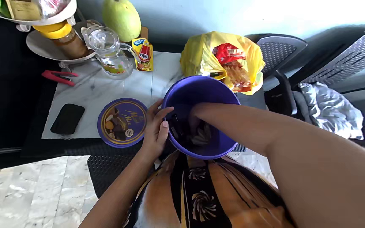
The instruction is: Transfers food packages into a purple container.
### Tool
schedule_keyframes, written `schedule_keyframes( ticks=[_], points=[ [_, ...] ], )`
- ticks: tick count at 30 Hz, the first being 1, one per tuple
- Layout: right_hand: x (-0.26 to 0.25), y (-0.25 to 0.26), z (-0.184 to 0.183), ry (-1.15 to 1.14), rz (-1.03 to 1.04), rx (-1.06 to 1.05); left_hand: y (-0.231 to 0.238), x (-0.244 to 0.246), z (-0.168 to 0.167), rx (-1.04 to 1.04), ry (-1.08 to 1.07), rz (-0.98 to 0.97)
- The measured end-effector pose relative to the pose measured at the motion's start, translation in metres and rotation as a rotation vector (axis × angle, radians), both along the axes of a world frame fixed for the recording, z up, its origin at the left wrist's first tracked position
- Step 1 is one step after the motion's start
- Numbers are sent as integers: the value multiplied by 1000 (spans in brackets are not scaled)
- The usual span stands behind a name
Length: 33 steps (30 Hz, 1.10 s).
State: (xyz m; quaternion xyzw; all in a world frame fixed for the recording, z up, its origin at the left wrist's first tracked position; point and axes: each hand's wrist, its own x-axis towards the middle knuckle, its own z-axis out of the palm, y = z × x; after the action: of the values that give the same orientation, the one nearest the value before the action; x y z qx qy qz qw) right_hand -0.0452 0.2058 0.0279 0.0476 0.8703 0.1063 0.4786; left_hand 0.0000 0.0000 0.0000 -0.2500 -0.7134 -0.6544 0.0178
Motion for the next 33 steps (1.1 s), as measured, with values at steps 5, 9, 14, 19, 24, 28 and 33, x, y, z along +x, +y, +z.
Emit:
schedule_keyframes(
  ticks=[5,9,14,19,24,28,33],
  points=[
    [-23,-17,-3,-110,193,-21,-2,-1,1,-30,-2,-8],
    [-17,-27,-19,14,312,-266,-2,0,2,-34,-6,-8],
    [-8,-20,-49,210,388,-462,-1,-1,-1,-5,9,-15],
    [-28,-27,14,66,286,-446,-3,-2,-1,-13,24,-25],
    [-25,-26,70,-73,425,-73,-2,-2,-1,-12,15,-23],
    [-15,-11,50,-143,360,-16,-2,-2,-1,-9,-2,-29],
    [-33,-7,42,81,282,-450,-2,-2,0,-32,1,-7]
  ],
)
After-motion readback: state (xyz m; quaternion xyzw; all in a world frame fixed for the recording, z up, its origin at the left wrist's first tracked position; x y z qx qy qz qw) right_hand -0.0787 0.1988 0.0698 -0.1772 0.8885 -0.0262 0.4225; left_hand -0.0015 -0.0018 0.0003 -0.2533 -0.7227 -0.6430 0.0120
